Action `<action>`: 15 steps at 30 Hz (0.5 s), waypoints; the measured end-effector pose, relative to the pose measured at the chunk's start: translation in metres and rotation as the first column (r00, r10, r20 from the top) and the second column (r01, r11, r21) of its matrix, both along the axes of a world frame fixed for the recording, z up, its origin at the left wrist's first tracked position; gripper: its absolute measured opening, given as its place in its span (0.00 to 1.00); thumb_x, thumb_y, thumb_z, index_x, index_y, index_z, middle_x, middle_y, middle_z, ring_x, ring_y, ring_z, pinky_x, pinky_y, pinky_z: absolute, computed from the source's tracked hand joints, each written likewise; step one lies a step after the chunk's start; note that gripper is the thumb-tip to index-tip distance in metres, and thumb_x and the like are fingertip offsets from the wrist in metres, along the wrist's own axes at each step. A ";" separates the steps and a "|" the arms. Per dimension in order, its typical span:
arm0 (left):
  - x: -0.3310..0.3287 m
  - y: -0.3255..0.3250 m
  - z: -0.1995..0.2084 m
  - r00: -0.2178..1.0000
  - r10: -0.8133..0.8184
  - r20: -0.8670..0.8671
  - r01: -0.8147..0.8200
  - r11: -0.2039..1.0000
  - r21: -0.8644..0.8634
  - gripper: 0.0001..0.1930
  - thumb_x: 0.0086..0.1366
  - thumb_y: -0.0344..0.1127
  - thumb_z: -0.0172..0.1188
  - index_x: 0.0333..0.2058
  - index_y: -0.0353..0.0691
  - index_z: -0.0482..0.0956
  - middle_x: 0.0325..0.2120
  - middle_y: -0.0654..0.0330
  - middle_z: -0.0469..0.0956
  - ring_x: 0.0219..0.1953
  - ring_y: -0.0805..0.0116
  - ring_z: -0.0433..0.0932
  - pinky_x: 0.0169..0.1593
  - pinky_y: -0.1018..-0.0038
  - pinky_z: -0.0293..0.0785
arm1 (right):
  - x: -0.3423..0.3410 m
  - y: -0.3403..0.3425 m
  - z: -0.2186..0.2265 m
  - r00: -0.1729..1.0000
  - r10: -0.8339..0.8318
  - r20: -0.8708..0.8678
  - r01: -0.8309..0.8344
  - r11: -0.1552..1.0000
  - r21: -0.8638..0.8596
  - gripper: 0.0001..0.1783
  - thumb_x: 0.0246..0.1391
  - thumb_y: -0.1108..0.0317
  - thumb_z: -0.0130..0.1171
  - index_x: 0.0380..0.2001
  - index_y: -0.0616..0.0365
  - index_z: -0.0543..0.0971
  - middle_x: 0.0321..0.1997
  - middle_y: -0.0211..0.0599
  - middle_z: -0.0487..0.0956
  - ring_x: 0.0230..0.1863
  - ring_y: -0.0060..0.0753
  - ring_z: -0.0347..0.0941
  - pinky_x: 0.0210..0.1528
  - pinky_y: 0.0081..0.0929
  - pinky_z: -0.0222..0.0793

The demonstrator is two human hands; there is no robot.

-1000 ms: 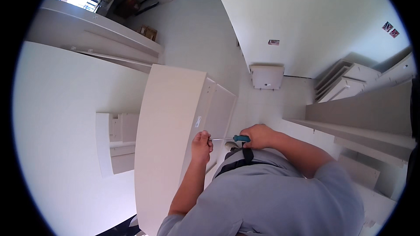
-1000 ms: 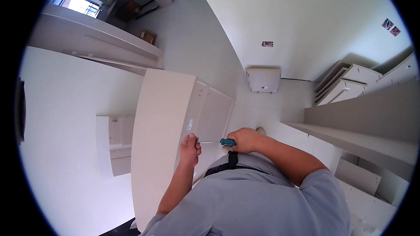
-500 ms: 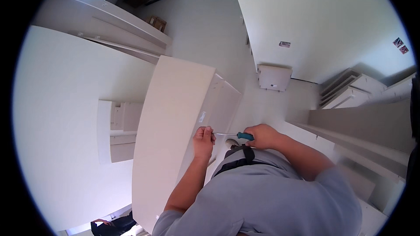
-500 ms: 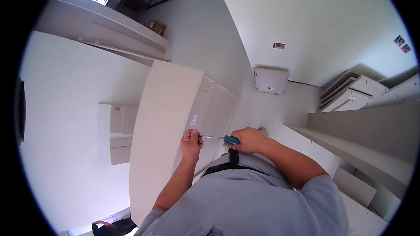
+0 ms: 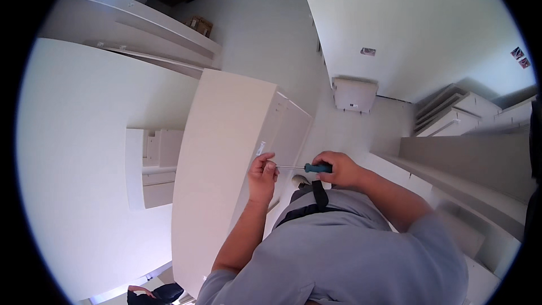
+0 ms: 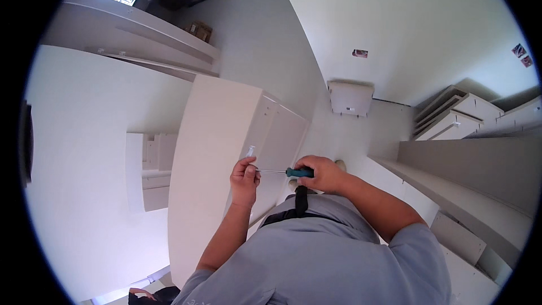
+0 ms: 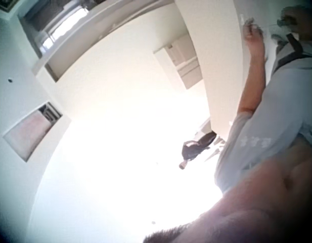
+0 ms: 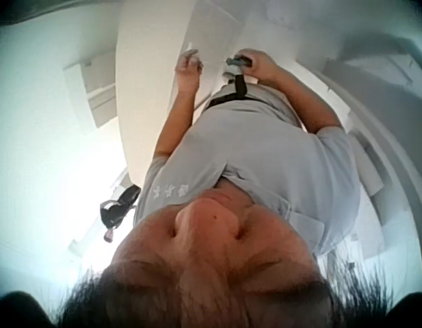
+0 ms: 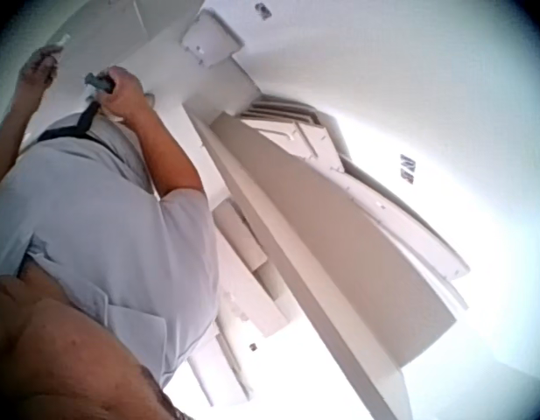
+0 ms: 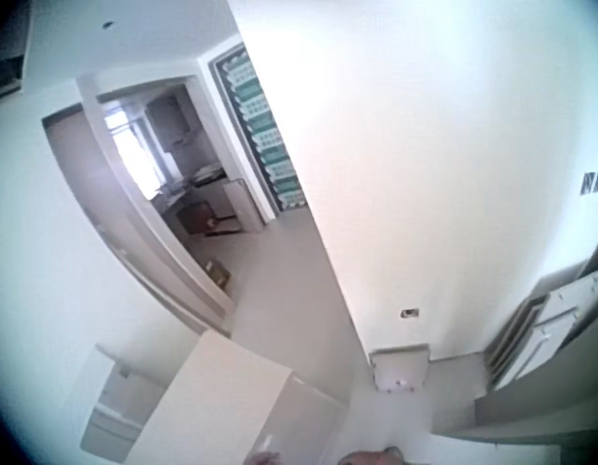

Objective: The person assembles a cabinet by first moving a large side panel and then using a screwdriver to tighten screws on the bottom and sides of a partially constructed cabinet frame.

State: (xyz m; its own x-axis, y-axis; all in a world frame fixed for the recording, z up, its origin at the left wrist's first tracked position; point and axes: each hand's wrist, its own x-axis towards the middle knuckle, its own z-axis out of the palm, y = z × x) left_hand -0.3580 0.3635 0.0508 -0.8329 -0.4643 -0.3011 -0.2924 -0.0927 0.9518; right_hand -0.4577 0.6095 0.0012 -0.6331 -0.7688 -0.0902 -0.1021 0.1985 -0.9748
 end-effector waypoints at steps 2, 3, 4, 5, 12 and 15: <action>0.001 -0.009 0.005 0.995 -0.087 -0.049 0.088 0.996 0.023 0.11 0.70 0.31 0.61 0.49 0.37 0.80 0.25 0.68 0.75 0.27 0.82 0.71 0.32 0.83 0.69 | -0.004 -0.002 -0.006 0.999 -0.046 -0.016 0.044 0.994 -0.096 0.22 0.47 0.65 0.71 0.47 0.54 0.80 0.43 0.41 0.81 0.46 0.44 0.79 0.51 0.35 0.75; 0.004 -0.017 0.003 0.992 -0.128 0.001 0.127 0.984 -0.123 0.12 0.69 0.30 0.61 0.50 0.37 0.79 0.25 0.69 0.75 0.27 0.82 0.70 0.32 0.83 0.69 | -0.009 -0.002 -0.008 0.997 -0.069 -0.026 0.065 0.987 -0.144 0.23 0.46 0.66 0.72 0.48 0.54 0.80 0.43 0.40 0.81 0.45 0.43 0.79 0.51 0.34 0.75; 0.011 -0.030 -0.001 0.986 -0.156 0.060 0.167 0.950 -0.266 0.13 0.69 0.29 0.61 0.51 0.37 0.79 0.26 0.69 0.75 0.27 0.82 0.70 0.33 0.83 0.69 | -0.017 -0.002 -0.013 0.993 -0.101 -0.059 0.092 0.986 -0.140 0.23 0.47 0.66 0.72 0.48 0.54 0.80 0.43 0.40 0.80 0.45 0.42 0.79 0.51 0.33 0.74; 0.019 -0.045 -0.005 0.974 -0.181 0.134 0.220 0.892 -0.394 0.15 0.68 0.29 0.61 0.52 0.37 0.79 0.27 0.69 0.75 0.27 0.82 0.70 0.33 0.83 0.69 | -0.020 0.000 -0.020 0.987 -0.137 -0.080 0.126 0.983 -0.133 0.23 0.47 0.66 0.72 0.48 0.55 0.80 0.43 0.39 0.80 0.45 0.40 0.79 0.51 0.32 0.74; 0.028 -0.160 -0.043 0.960 0.200 0.194 -0.003 0.705 -0.709 0.10 0.72 0.33 0.56 0.47 0.37 0.79 0.26 0.69 0.75 0.26 0.80 0.69 0.31 0.79 0.69 | -0.043 -0.012 -0.075 0.937 -0.345 -0.055 0.342 0.938 -0.052 0.22 0.48 0.64 0.71 0.48 0.51 0.81 0.45 0.38 0.80 0.46 0.42 0.78 0.51 0.33 0.75; 0.035 -0.158 -0.066 0.952 0.183 0.247 0.167 0.369 -0.914 0.11 0.70 0.33 0.57 0.48 0.37 0.78 0.24 0.67 0.73 0.25 0.76 0.69 0.30 0.77 0.69 | -0.052 -0.033 -0.102 0.907 -0.408 -0.109 0.409 0.912 -0.010 0.20 0.49 0.62 0.70 0.47 0.50 0.81 0.45 0.36 0.80 0.46 0.42 0.78 0.49 0.35 0.75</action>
